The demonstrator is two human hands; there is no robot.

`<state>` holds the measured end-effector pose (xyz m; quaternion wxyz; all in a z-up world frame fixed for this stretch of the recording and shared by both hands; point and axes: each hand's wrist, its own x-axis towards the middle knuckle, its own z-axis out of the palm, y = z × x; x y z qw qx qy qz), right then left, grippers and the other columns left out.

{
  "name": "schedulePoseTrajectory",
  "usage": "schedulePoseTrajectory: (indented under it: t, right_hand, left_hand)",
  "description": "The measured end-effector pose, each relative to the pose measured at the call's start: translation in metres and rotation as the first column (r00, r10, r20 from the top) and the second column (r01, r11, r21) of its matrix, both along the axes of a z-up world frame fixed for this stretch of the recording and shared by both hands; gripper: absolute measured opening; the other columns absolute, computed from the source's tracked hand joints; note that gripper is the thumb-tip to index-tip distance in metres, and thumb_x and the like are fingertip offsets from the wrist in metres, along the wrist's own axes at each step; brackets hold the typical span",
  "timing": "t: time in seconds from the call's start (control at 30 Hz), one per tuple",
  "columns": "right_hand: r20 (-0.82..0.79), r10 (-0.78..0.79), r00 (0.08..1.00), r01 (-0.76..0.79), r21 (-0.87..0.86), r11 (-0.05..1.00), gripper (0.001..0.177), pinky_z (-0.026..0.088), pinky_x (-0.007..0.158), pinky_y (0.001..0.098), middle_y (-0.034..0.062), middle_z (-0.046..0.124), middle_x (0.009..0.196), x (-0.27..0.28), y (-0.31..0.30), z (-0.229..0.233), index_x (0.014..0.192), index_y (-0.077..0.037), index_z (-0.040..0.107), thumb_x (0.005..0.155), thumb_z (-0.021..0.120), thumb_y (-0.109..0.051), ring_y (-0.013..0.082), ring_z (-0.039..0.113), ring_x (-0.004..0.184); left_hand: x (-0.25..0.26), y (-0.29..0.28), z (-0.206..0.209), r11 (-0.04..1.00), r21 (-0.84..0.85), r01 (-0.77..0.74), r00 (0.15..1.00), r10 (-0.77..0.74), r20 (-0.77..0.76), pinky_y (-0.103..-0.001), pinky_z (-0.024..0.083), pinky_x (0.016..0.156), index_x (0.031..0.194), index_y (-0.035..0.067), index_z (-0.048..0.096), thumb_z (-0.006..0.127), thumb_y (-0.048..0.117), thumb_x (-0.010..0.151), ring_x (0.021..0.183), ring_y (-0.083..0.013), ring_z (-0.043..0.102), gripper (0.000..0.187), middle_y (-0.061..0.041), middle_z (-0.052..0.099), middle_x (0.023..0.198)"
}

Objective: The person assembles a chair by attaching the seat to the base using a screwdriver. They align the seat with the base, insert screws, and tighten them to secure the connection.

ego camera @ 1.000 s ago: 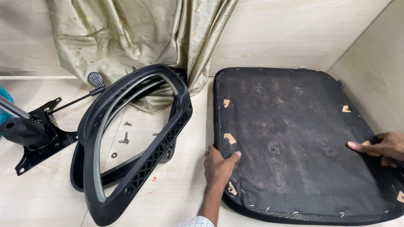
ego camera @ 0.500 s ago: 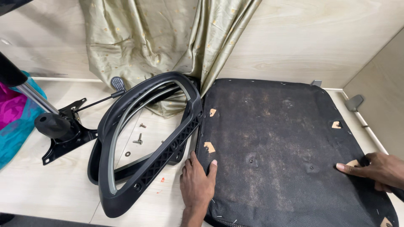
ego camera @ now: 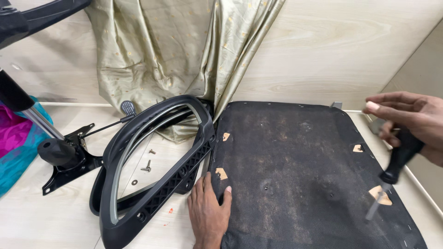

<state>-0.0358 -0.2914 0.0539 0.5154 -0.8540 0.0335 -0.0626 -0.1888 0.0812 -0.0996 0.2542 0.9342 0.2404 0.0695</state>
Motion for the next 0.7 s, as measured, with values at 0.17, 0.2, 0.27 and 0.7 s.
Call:
schedulePoseTrajectory:
  t: [0.17, 0.2, 0.27, 0.7]
  right_hand:
    - [0.008, -0.036, 0.999, 0.029, 0.463, 0.886, 0.026, 0.051, 0.051, 0.0204, 0.0067, 0.066, 0.092, -0.020, 0.063, 0.001, 0.114, -0.003, 0.067, 0.095, 0.071, -0.020, 0.0116, 0.062, 0.065]
    - [-0.040, -0.028, 0.999, 0.045, 0.537, 0.843, 0.024, 0.050, 0.051, 0.0191, 0.0055, 0.065, 0.090, -0.020, 0.074, -0.002, 0.111, -0.004, 0.066, 0.095, 0.072, -0.020, 0.0102, 0.061, 0.066]
    - [-0.131, -0.003, 0.991, 0.091, 0.670, 0.736, 0.019, 0.047, 0.052, 0.0164, 0.0032, 0.064, 0.087, -0.019, 0.093, -0.006, 0.106, -0.007, 0.064, 0.096, 0.074, -0.019, 0.0075, 0.058, 0.067]
    - [-0.070, 0.459, 0.886, -0.308, 0.650, 0.694, 0.072, 0.044, 0.112, 0.0415, 0.0183, 0.054, 0.136, -0.057, 0.213, -0.010, 0.144, 0.000, 0.042, 0.097, 0.044, -0.055, 0.0270, 0.053, 0.130]
  left_hand:
    - [0.000, -0.034, 0.027, 0.963, -0.099, 0.250, 0.922, -0.206, 0.327, -0.056, 0.025, 0.118, 0.135, 0.005, 0.060, 0.059, 0.047, 0.093, 0.140, -0.0301, 0.044, 0.059, -0.018, 0.052, 0.147]
    - [0.002, -0.044, 0.035, 0.931, -0.122, 0.345, 0.875, -0.272, 0.401, -0.057, 0.027, 0.117, 0.133, 0.004, 0.062, 0.058, 0.048, 0.094, 0.138, -0.0295, 0.049, 0.059, -0.018, 0.057, 0.144]
    - [0.007, -0.061, 0.052, 0.725, -0.500, 0.475, 0.876, -0.336, 0.345, -0.048, 0.048, 0.098, 0.138, 0.001, 0.058, 0.057, 0.050, 0.099, 0.115, -0.0290, 0.065, 0.062, -0.023, 0.068, 0.122]
    - [-0.020, 0.005, 0.081, 0.508, -0.836, 0.208, 0.960, 0.060, 0.275, -0.023, 0.031, 0.037, 0.074, 0.006, 0.068, 0.051, 0.040, 0.104, 0.043, -0.0051, 0.038, 0.048, 0.006, 0.042, 0.053]
